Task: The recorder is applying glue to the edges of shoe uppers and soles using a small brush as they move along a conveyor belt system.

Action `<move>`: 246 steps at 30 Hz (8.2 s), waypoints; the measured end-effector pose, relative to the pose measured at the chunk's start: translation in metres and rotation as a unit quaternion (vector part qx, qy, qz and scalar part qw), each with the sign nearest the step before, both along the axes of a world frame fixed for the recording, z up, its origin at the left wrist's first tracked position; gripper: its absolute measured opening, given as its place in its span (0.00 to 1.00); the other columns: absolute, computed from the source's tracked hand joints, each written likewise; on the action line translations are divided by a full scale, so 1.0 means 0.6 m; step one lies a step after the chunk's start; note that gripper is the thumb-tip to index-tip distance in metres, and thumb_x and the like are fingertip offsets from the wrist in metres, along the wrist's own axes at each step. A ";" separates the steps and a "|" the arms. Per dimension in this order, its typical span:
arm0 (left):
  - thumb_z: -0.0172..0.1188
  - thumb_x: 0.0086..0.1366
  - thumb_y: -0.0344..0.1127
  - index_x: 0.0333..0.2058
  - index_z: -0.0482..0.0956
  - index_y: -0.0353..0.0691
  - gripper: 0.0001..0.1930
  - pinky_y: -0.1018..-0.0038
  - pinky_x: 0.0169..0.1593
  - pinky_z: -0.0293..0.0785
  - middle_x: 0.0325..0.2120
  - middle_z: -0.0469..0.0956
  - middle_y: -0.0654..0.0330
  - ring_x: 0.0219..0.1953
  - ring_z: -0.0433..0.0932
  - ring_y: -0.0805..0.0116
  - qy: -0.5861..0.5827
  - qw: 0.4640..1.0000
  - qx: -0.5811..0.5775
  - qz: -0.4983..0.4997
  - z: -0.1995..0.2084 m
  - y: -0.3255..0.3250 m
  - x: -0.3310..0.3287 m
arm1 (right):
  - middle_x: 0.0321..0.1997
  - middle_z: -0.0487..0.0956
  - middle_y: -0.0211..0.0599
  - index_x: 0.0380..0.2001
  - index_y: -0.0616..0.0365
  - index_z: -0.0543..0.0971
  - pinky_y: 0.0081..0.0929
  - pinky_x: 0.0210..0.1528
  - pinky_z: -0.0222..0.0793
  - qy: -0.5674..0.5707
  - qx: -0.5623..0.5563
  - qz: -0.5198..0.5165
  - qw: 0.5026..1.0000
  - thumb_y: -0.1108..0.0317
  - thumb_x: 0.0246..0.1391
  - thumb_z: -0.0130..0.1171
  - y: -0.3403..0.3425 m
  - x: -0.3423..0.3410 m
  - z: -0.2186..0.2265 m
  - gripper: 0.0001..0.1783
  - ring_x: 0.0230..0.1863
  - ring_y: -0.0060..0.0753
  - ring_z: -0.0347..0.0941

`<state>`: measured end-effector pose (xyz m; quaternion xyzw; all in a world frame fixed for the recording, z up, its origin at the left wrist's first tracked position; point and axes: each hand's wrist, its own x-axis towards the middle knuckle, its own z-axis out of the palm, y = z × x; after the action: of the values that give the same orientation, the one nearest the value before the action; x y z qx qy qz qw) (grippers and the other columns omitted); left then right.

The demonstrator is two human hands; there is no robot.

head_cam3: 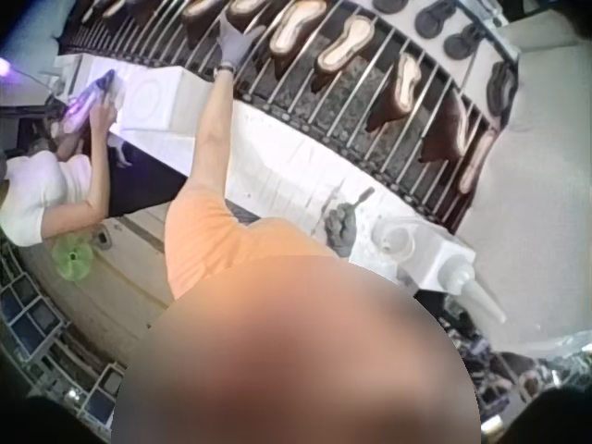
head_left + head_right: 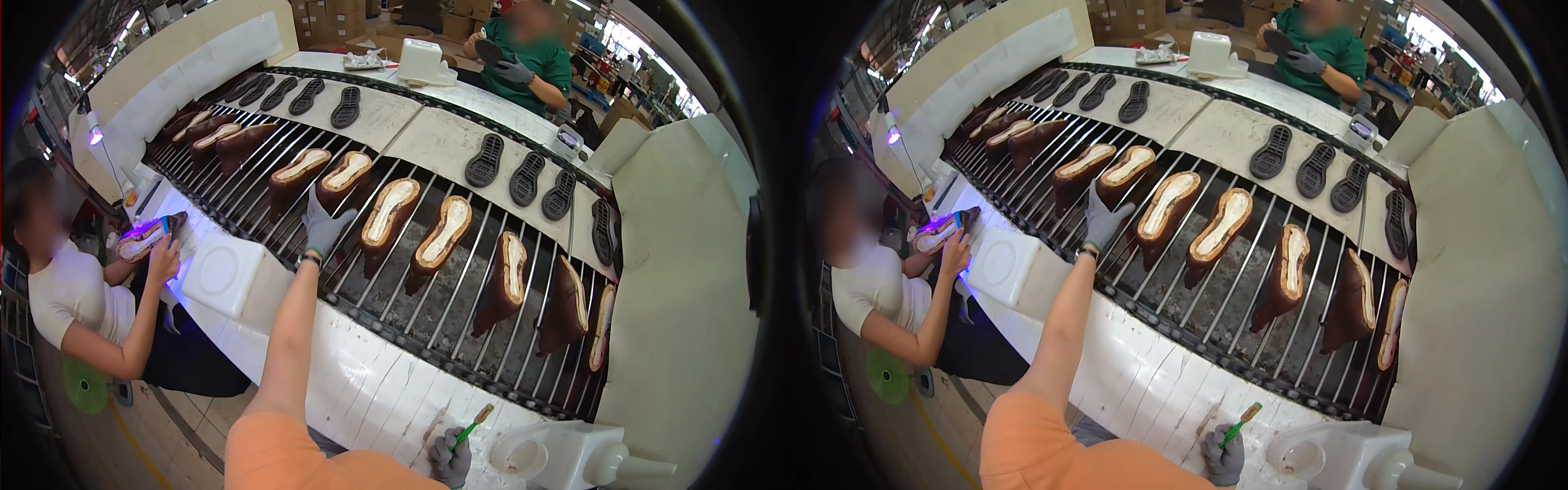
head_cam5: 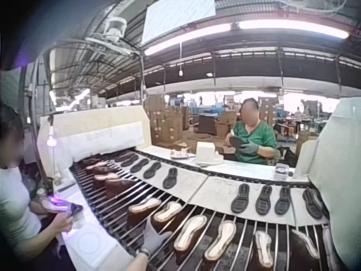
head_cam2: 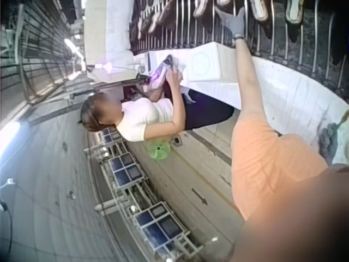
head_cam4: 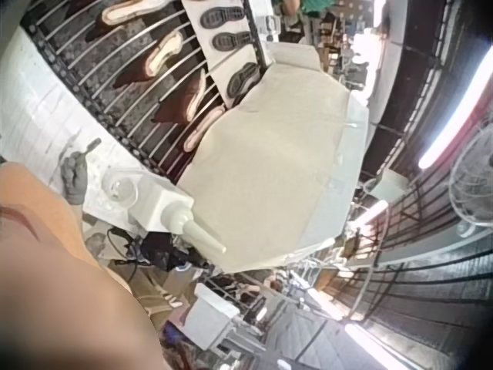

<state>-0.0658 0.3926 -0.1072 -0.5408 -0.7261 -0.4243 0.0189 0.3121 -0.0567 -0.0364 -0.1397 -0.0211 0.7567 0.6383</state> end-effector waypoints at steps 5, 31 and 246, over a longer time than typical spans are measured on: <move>0.75 0.44 0.37 0.48 0.80 0.37 0.29 0.63 0.56 0.72 0.46 0.82 0.52 0.52 0.79 0.56 -0.169 0.980 0.061 -0.088 0.075 0.053 -0.024 | 0.12 0.61 0.19 0.27 0.44 0.71 0.17 0.10 0.45 -0.135 -0.275 0.028 0.952 0.54 0.71 0.46 0.022 -0.012 0.040 0.17 0.10 0.16 0.52; 0.60 0.61 0.32 0.50 0.80 0.39 0.17 0.62 0.56 0.73 0.52 0.78 0.53 0.49 0.78 0.54 0.064 0.843 0.063 -0.530 0.197 -0.688 0.189 | 0.26 0.78 0.24 0.43 0.61 0.84 0.16 0.28 0.63 -0.575 -0.042 0.060 0.815 0.66 0.55 0.60 -0.026 0.027 0.108 0.14 0.26 0.14 0.68; 0.83 0.35 0.31 0.61 0.68 0.38 0.50 0.63 0.59 0.74 0.54 0.76 0.57 0.56 0.74 0.61 -0.412 0.584 -0.425 -0.555 0.149 -0.481 0.089 | 0.35 0.84 0.39 0.40 0.58 0.85 0.31 0.37 0.71 -0.860 -0.223 -0.158 0.430 0.67 0.50 0.66 -0.162 0.156 0.218 0.13 0.33 0.31 0.78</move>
<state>-0.0123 0.1037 -0.0177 -0.5519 -0.3122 -0.1728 -0.7537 0.4059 -0.1540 0.0942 -0.8568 -0.3676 0.1093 0.3447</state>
